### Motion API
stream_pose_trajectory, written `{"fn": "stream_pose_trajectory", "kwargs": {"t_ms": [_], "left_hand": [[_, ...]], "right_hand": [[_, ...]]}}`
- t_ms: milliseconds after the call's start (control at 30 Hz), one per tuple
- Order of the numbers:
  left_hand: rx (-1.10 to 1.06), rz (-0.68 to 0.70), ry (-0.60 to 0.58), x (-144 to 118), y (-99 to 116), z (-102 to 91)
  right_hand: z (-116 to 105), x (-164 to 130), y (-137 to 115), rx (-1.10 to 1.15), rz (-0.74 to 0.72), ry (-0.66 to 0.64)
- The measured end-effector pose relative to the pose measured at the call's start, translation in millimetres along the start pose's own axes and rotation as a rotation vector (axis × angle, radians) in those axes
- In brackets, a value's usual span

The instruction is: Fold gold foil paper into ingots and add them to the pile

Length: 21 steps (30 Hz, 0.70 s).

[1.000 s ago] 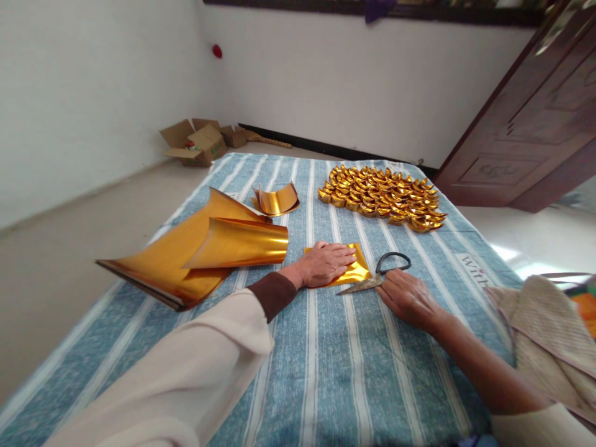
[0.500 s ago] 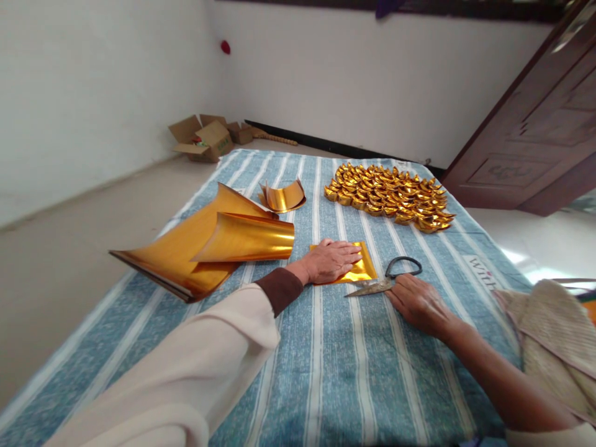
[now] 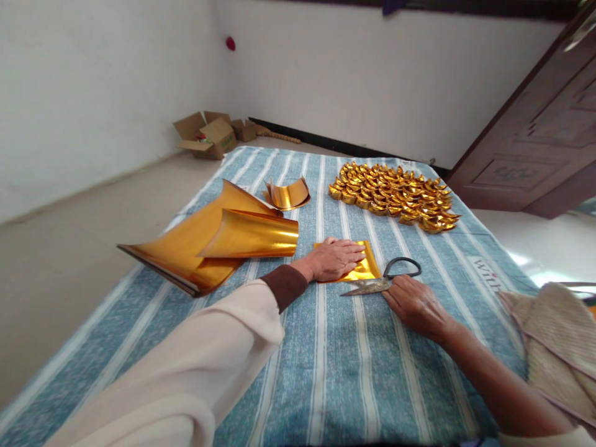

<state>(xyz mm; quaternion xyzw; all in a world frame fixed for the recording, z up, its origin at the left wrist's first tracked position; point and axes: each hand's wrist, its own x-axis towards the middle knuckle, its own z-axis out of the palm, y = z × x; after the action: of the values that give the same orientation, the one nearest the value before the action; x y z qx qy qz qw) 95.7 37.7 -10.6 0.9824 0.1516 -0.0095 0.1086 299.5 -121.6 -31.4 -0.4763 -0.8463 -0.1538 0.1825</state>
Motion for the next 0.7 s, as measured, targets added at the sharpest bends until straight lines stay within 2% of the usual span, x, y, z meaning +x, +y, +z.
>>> {"fn": "stream_pose_trajectory", "kwargs": {"t_ms": [333, 700], "left_hand": [[0.029, 0.016, -0.005, -0.3, 2.0, -3.8], [0.017, -0.019, -0.022, 0.5, 3.4, -2.1]], "right_hand": [[9.2, 12.4, -5.8, -0.018, 0.015, -0.029], [2.4, 4.9, -14.8, -0.015, 0.018, 0.003]]}}
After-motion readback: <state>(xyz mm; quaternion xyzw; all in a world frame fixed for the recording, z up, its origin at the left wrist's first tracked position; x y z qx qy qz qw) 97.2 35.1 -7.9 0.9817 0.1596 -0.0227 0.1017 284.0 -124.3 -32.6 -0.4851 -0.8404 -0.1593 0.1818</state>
